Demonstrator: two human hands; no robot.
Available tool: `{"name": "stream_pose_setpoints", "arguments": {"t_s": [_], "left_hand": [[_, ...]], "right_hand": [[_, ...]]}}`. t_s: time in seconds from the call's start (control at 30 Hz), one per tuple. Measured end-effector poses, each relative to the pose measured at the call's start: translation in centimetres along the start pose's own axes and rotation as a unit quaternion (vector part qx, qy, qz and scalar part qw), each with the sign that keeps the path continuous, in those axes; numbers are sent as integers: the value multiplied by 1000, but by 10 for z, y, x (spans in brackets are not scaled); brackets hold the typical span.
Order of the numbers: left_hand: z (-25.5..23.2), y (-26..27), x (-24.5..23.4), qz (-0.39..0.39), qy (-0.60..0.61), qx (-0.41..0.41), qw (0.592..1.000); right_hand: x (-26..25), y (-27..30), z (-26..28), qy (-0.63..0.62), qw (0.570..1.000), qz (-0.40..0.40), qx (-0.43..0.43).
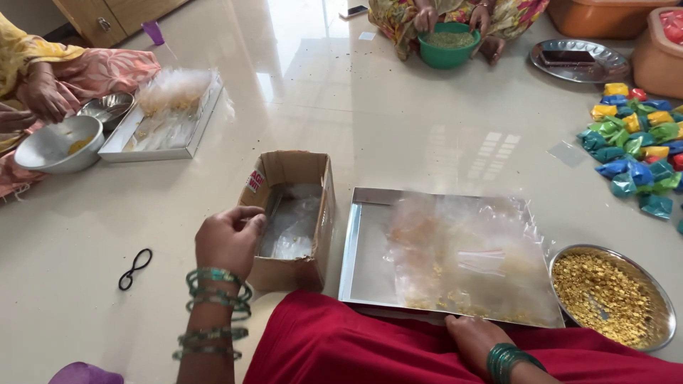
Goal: Packaging small decorative items into plastic zip-lock bags and placing them into a cardboard box.
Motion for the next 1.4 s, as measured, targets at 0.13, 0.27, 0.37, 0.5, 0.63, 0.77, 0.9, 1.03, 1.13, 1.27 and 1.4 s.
{"name": "stream_pose_setpoints", "arguments": {"t_s": [0.13, 0.27, 0.37, 0.5, 0.63, 0.77, 0.9, 1.03, 1.13, 1.27, 1.4], "left_hand": [[26, -46, 48, 92, -72, 39, 992], [48, -80, 115, 230, -164, 79, 956], [82, -96, 151, 309, -206, 33, 928], [141, -108, 197, 372, -324, 7, 870], [231, -124, 246, 409, -411, 15, 814], [272, -109, 304, 555, -483, 133, 664], [231, -87, 286, 587, -481, 64, 648], [257, -96, 293, 556, -516, 94, 644], [262, -103, 302, 529, -520, 138, 656], [223, -87, 281, 537, -494, 89, 678], [225, -92, 284, 502, -453, 79, 732]], "right_hand": [[4, -5, 9, 28, 999, 4, -18], [6, -7, 13, 30, 998, 0, -48], [-12, 6, 19, 28, 1000, 6, -1], [-7, 0, 19, 17, 1000, 9, -17], [-10, 1, 29, 18, 998, 15, -52], [-13, 6, 29, 6, 998, 39, -42], [-13, 6, 27, 4, 998, 13, -54], [-6, 3, 29, -7, 998, 7, -58], [0, 1, 26, -9, 999, 6, -47], [2, 3, 26, 0, 999, 12, -42], [4, 3, 27, 20, 998, 22, -53]]}}
Point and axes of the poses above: each hand's wrist, its own y-axis away from the middle knuckle, its own x-axis out of the palm, z = x × y, the point moved 9 cm from there along -y, towards the middle knuckle, and after that the axes turned 10 degrees about x, right-handed, at the moved point
